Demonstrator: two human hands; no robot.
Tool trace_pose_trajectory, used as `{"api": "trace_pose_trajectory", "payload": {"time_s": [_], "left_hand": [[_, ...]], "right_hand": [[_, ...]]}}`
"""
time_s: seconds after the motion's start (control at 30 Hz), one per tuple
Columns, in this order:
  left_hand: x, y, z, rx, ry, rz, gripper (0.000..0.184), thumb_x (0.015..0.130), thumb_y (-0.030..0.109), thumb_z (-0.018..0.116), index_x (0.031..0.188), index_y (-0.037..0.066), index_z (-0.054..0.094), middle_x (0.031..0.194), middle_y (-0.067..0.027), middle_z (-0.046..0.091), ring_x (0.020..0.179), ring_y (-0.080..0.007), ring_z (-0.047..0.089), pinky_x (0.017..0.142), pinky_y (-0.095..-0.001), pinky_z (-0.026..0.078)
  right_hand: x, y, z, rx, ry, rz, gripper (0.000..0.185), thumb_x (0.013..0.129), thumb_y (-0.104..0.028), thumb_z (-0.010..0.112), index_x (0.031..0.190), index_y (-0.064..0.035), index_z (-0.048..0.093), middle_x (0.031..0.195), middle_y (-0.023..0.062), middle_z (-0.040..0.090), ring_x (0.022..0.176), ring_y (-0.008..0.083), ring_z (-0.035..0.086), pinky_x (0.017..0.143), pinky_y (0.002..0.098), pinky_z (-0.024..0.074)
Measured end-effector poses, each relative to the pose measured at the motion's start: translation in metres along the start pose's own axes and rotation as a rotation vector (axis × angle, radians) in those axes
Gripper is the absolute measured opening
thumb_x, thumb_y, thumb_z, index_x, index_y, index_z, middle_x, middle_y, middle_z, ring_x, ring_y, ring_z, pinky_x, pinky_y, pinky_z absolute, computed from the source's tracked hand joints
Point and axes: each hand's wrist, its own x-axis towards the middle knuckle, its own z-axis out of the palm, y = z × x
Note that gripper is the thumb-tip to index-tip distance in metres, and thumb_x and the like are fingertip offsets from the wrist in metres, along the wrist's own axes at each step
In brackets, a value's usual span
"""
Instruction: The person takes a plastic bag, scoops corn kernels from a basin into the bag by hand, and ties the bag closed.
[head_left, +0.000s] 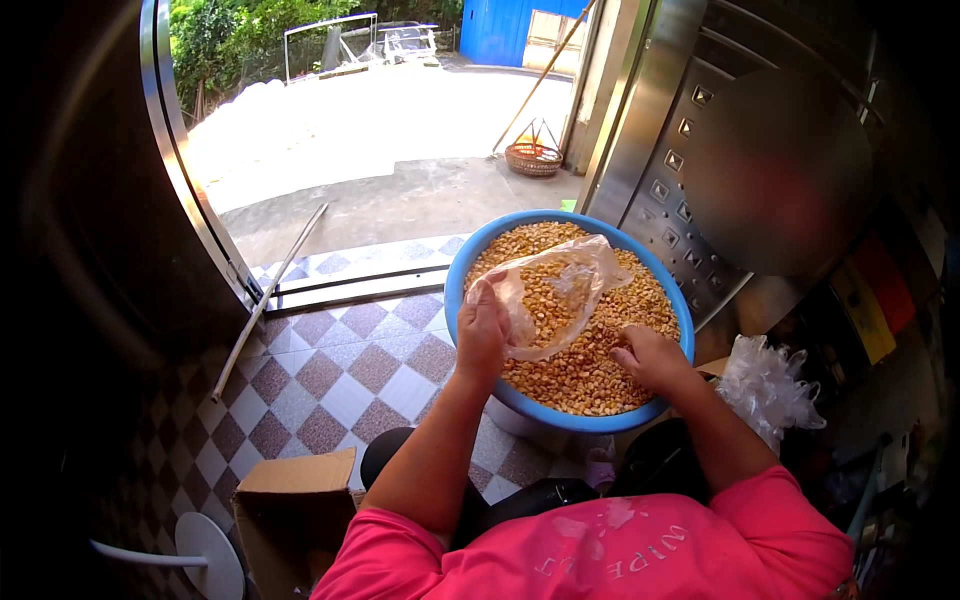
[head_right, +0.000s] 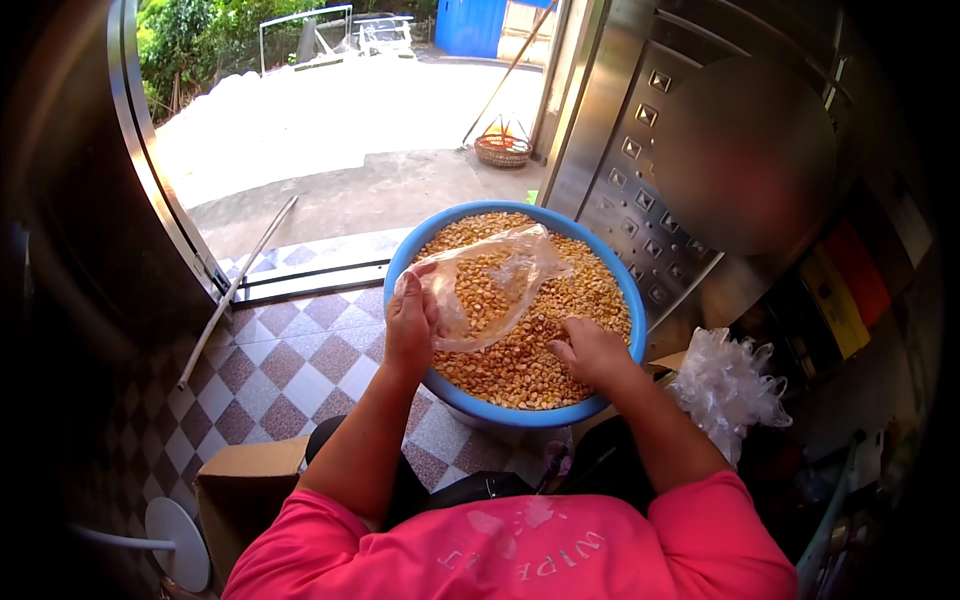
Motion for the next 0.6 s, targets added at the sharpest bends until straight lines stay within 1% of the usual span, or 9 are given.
{"api": "trace_pose_trajectory", "payload": {"time_s": [0.07,0.2,0.27,0.3,0.37,0.47,0.5,0.57,0.6], "left_hand": [[0.001,-0.002,-0.001,0.018,-0.019,-0.002,0.039,0.099,0.033,0.031,0.115,0.003,0.049,0.054,0.0052,0.031,0.044,-0.0048,0.030,0.041,-0.0215,0.032],[0.001,0.000,0.000,0.044,-0.012,0.001,0.039,0.099,0.033,0.032,0.115,0.002,0.049,0.054,0.0051,0.031,0.044,-0.0049,0.030,0.041,-0.0216,0.032],[0.002,-0.002,-0.001,0.008,-0.024,-0.001,0.039,0.098,0.033,0.032,0.114,0.002,0.049,0.054,0.0050,0.032,0.043,-0.0051,0.031,0.041,-0.0220,0.032],[0.002,-0.002,-0.002,0.009,-0.023,-0.002,0.039,0.098,0.033,0.032,0.114,0.002,0.049,0.054,0.0050,0.032,0.043,-0.0051,0.031,0.041,-0.0220,0.032],[0.001,-0.001,-0.001,-0.006,-0.028,-0.001,0.039,0.098,0.033,0.032,0.114,0.002,0.049,0.053,0.0047,0.032,0.043,-0.0053,0.031,0.041,-0.0224,0.033],[0.001,0.000,-0.002,0.035,-0.029,0.005,0.039,0.098,0.033,0.032,0.115,0.002,0.048,0.053,0.0046,0.032,0.042,-0.0054,0.031,0.041,-0.0223,0.033],[0.001,0.000,-0.002,0.032,-0.027,0.002,0.039,0.098,0.033,0.032,0.115,0.002,0.048,0.053,0.0046,0.032,0.042,-0.0054,0.031,0.041,-0.0223,0.033],[0.001,0.000,-0.002,0.035,-0.048,0.014,0.038,0.099,0.032,0.032,0.116,0.002,0.048,0.053,0.0045,0.032,0.042,-0.0055,0.031,0.041,-0.0222,0.033],[0.001,-0.001,-0.002,0.034,-0.046,0.013,0.038,0.099,0.032,0.032,0.116,0.002,0.048,0.053,0.0045,0.032,0.042,-0.0055,0.031,0.041,-0.0222,0.033]], "right_hand": [[-0.005,-0.001,0.007,-0.168,-0.020,0.021,0.035,0.086,-0.036,0.051,0.099,-0.0032,0.052,0.095,0.0198,0.058,0.091,0.0352,0.057,0.077,0.0440,0.0455],[-0.004,-0.016,0.018,-0.177,-0.067,0.034,0.035,0.087,-0.037,0.049,0.098,-0.0038,0.051,0.093,0.0189,0.059,0.089,0.0360,0.058,0.074,0.0453,0.0464],[-0.003,-0.017,0.028,-0.157,0.025,-0.014,0.031,0.087,-0.035,0.050,0.095,-0.0051,0.051,0.087,0.0179,0.060,0.081,0.0367,0.059,0.069,0.0456,0.0473],[-0.001,-0.016,0.030,-0.156,0.024,-0.015,0.031,0.087,-0.035,0.050,0.095,-0.0051,0.051,0.087,0.0179,0.060,0.081,0.0367,0.059,0.069,0.0456,0.0473],[0.001,-0.015,0.032,-0.096,0.074,-0.023,0.025,0.088,-0.031,0.050,0.089,-0.0063,0.052,0.079,0.0177,0.059,0.075,0.0368,0.060,0.065,0.0456,0.0471],[0.002,-0.009,0.031,0.026,0.116,-0.047,0.022,0.088,-0.028,0.052,0.085,-0.0064,0.053,0.074,0.0193,0.058,0.074,0.0374,0.059,0.063,0.0448,0.0463],[0.002,-0.006,0.031,0.025,0.112,-0.046,0.022,0.088,-0.028,0.052,0.085,-0.0064,0.053,0.074,0.0193,0.058,0.074,0.0374,0.059,0.063,0.0448,0.0463],[0.004,0.001,0.029,0.279,0.120,0.009,0.023,0.089,-0.026,0.053,0.081,-0.0045,0.053,0.068,0.0146,0.058,0.063,0.0315,0.058,0.056,0.0393,0.0450],[0.007,0.005,0.029,0.278,0.118,0.009,0.023,0.089,-0.026,0.053,0.081,-0.0045,0.053,0.068,0.0146,0.058,0.063,0.0315,0.058,0.056,0.0393,0.0450]]}}
